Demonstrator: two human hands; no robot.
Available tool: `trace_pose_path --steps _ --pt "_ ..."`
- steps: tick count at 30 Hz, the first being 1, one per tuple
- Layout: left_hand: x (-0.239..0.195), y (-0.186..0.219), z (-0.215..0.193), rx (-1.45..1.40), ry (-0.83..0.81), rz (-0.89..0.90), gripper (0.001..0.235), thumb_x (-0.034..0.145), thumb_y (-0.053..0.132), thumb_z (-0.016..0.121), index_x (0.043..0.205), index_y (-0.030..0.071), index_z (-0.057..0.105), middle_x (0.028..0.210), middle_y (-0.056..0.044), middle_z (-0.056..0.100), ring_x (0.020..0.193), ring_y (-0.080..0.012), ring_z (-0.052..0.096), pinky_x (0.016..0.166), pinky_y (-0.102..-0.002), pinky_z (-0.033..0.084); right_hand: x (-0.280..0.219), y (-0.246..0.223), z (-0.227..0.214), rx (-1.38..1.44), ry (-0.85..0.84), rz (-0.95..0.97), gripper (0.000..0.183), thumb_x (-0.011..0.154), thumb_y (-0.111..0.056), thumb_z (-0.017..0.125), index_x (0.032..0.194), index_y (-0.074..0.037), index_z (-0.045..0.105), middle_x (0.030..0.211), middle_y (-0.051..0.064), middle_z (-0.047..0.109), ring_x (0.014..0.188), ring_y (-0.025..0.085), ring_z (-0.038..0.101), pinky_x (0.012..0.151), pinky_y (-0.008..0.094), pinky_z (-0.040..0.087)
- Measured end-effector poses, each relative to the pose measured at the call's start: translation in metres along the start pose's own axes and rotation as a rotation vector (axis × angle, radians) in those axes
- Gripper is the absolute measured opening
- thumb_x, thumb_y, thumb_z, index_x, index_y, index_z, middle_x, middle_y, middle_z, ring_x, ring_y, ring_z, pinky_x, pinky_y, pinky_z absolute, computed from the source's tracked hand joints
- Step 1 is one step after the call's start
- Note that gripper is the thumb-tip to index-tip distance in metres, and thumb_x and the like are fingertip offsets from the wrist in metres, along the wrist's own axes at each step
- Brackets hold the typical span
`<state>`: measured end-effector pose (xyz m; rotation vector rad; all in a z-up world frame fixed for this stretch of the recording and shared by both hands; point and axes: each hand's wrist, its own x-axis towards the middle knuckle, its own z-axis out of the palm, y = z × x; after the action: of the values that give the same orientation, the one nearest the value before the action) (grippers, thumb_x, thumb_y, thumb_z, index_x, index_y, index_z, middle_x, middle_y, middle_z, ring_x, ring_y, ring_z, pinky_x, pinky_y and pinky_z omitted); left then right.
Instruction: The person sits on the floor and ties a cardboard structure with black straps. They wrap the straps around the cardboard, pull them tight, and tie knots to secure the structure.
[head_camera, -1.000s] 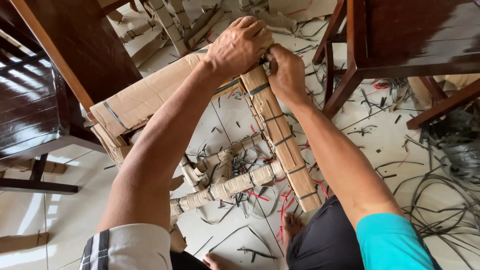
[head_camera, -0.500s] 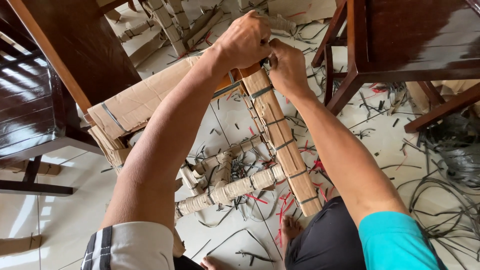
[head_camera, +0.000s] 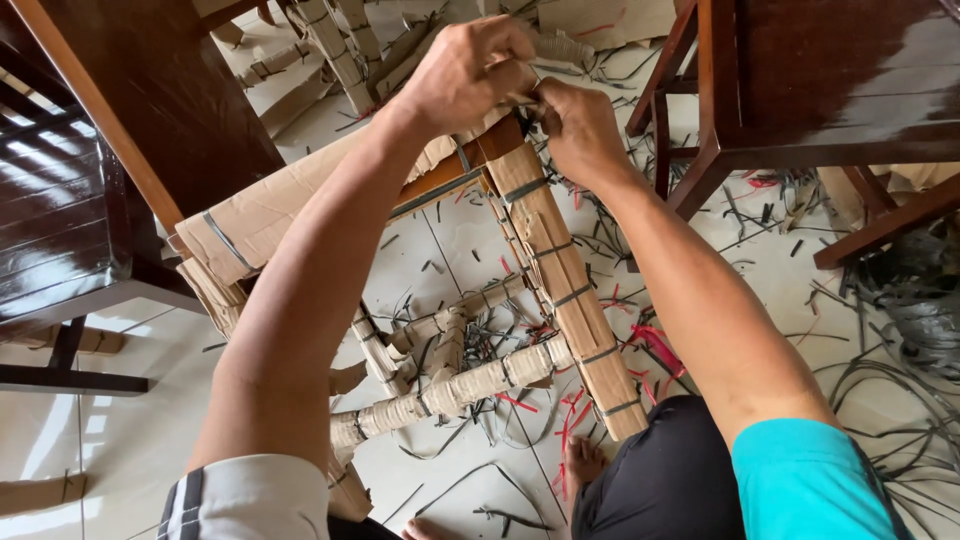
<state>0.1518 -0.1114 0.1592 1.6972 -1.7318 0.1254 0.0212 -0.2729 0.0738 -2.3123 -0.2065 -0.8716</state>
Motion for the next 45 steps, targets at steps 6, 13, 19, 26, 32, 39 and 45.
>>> trace_pose_path --steps 6,13,19,26,32,39,45 --pt "-0.015 0.039 -0.035 0.251 -0.146 0.116 0.036 0.094 0.017 0.072 0.122 -0.006 0.07 0.127 -0.029 0.069 0.116 -0.0408 0.068 0.098 -0.051 0.054 0.005 -0.01 -0.003 0.016 -0.027 0.026 0.031 0.102 0.014 0.056 0.12 -0.008 0.068 0.115 0.015 0.076 0.095 0.023 0.075 0.074 0.035 0.065" --pt "-0.005 0.021 -0.016 0.84 -0.494 0.155 0.023 0.107 0.005 0.045 0.12 0.006 0.064 0.094 -0.008 0.054 0.057 -0.0211 0.065 0.053 -0.039 0.066 0.001 0.005 0.003 -0.078 -0.007 0.009 0.024 0.101 0.014 0.058 0.119 0.004 0.07 0.106 0.022 0.077 0.075 0.023 0.074 0.062 0.032 0.064" --pt "-0.011 -0.006 -0.007 1.177 -0.15 0.439 0.016 0.093 0.004 0.064 0.104 0.016 0.065 0.084 -0.001 0.065 0.062 -0.0121 0.069 0.052 -0.027 0.062 0.001 0.012 0.006 -0.191 0.001 -0.047 0.018 0.104 0.009 0.053 0.11 -0.002 0.067 0.084 0.009 0.071 0.062 0.014 0.059 0.056 0.03 0.054" --pt "0.01 -0.003 -0.019 0.373 -0.142 -0.048 0.026 0.102 -0.003 0.055 0.088 0.003 0.077 0.073 -0.01 0.074 0.052 -0.0177 0.065 0.039 -0.032 0.05 0.005 0.003 0.003 -0.147 -0.052 0.055 0.015 0.107 0.004 0.057 0.113 -0.003 0.069 0.089 0.012 0.073 0.059 0.014 0.059 0.049 0.03 0.052" --pt "0.009 -0.025 -0.021 0.299 -0.103 -0.122 0.013 0.098 0.009 0.071 0.1 0.012 0.083 0.087 -0.005 0.079 0.068 -0.0208 0.071 0.054 -0.037 0.055 0.011 -0.015 -0.006 -0.093 -0.145 0.217 0.024 0.101 0.007 0.055 0.117 -0.004 0.071 0.098 0.014 0.075 0.068 0.015 0.065 0.055 0.03 0.055" --pt "0.001 -0.041 -0.018 -0.124 -0.043 -0.499 0.008 0.097 0.015 0.077 0.091 0.019 0.08 0.086 0.011 0.078 0.073 0.0012 0.068 0.067 -0.017 0.056 0.02 -0.046 -0.019 -0.045 -0.241 0.507 0.05 0.092 0.021 0.049 0.124 -0.013 0.067 0.111 0.02 0.07 0.055 0.016 0.054 0.036 0.028 0.047" --pt "-0.002 -0.056 -0.008 0.131 0.045 -0.168 0.013 0.093 0.005 0.075 0.082 0.011 0.077 0.081 -0.002 0.077 0.067 -0.0143 0.067 0.064 -0.032 0.057 0.019 -0.042 -0.015 -0.103 -0.219 0.414 0.033 0.1 0.015 0.052 0.122 -0.003 0.069 0.091 0.015 0.068 0.056 0.018 0.055 0.041 0.033 0.05"
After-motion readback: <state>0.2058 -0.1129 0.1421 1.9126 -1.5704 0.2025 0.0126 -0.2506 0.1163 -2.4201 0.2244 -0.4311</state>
